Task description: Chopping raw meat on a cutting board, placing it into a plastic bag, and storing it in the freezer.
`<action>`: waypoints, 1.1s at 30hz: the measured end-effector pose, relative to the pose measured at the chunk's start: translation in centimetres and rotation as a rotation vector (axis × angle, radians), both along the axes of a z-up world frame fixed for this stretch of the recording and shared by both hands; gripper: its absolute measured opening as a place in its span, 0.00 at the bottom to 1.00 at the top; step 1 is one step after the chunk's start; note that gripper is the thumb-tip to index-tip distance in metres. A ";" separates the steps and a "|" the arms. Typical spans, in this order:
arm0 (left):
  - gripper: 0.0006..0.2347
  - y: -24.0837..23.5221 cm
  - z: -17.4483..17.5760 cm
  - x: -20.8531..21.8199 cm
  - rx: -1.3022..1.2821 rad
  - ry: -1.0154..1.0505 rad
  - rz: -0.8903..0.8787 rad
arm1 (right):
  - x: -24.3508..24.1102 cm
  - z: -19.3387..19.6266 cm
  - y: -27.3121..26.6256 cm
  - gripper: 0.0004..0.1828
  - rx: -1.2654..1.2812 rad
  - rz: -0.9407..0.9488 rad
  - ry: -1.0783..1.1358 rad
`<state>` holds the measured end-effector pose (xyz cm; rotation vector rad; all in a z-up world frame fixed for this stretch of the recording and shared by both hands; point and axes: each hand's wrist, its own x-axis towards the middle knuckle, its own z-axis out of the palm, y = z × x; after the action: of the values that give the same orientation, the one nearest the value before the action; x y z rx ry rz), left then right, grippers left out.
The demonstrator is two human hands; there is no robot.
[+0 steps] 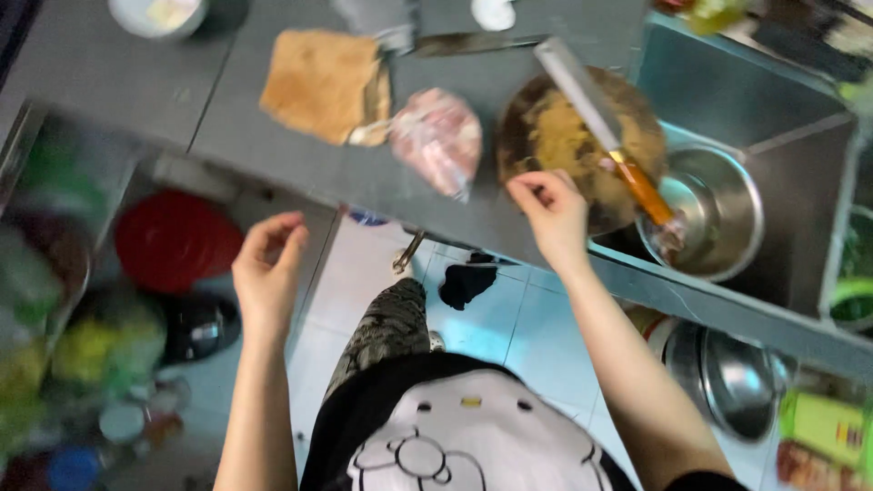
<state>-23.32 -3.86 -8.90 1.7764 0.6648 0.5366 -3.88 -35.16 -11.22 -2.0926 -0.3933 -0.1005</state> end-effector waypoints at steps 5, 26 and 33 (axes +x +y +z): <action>0.07 -3.4 -2.9 -8.8 -0.292 0.060 0.184 | -5.0 0.1 0.8 0.05 0.094 0.018 0.142; 0.07 2.5 -13.7 -22.4 -0.649 0.231 0.420 | -18.0 -18.4 19.6 0.06 -0.104 0.392 0.586; 0.09 6.9 -17.0 -24.0 -0.719 0.248 0.401 | -18.6 -20.0 25.4 0.13 -0.328 0.365 0.717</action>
<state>-47.31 3.07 -25.90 1.0374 1.2251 0.2807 -22.50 -9.78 -31.20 -2.1650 -0.3514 0.9570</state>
